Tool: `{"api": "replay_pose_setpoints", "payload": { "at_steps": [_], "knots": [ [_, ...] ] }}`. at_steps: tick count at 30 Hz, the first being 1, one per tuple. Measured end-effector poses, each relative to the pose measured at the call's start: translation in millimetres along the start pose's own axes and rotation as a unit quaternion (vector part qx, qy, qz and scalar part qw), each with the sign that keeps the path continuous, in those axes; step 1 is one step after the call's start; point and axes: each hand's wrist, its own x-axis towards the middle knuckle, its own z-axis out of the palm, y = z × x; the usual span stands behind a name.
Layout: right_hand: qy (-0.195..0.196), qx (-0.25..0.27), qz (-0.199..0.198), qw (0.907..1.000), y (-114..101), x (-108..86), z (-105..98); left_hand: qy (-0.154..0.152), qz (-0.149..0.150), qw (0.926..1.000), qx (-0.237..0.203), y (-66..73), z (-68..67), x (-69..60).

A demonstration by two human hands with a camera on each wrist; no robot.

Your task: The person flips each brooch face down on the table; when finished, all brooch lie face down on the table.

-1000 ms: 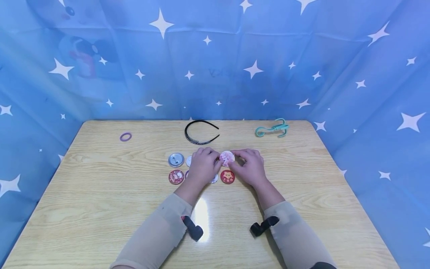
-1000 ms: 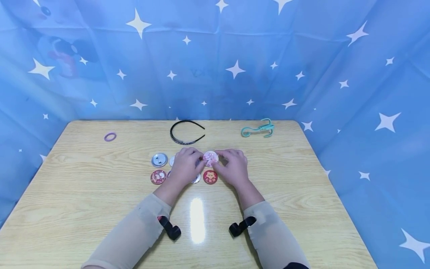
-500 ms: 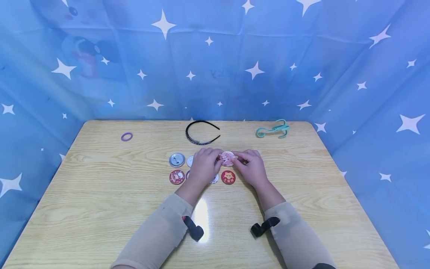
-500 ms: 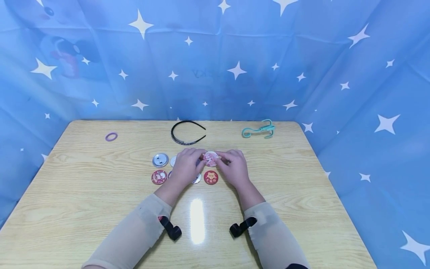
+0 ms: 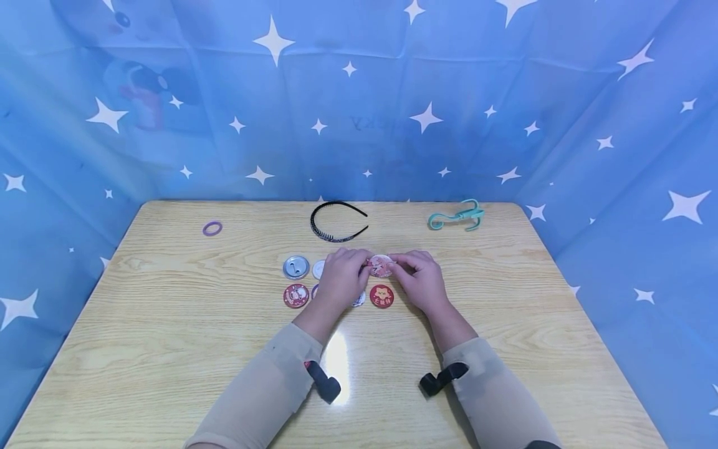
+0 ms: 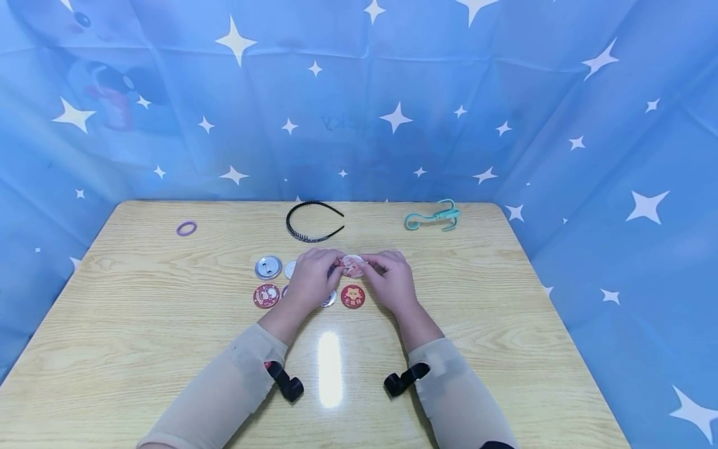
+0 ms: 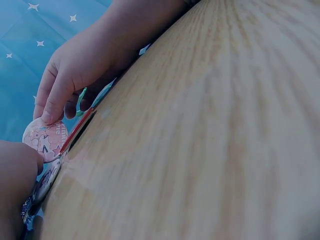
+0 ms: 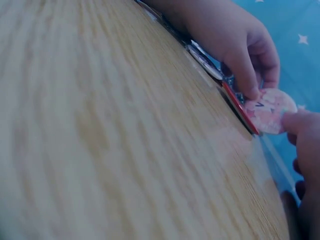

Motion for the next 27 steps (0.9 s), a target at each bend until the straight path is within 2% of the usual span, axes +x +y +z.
{"api": "replay_pose_setpoints", "payload": {
  "at_steps": [17,27],
  "knots": [
    [0.011,0.011,-0.012,0.9998,-0.6,0.0,0.2,0.021,0.012,0.9996,-0.013,-1.3,2.4,0.2],
    [0.005,0.019,0.000,0.9998,-1.5,-0.1,0.7,0.031,0.018,0.9991,-0.023,-1.4,3.3,0.5]
  ]
}}
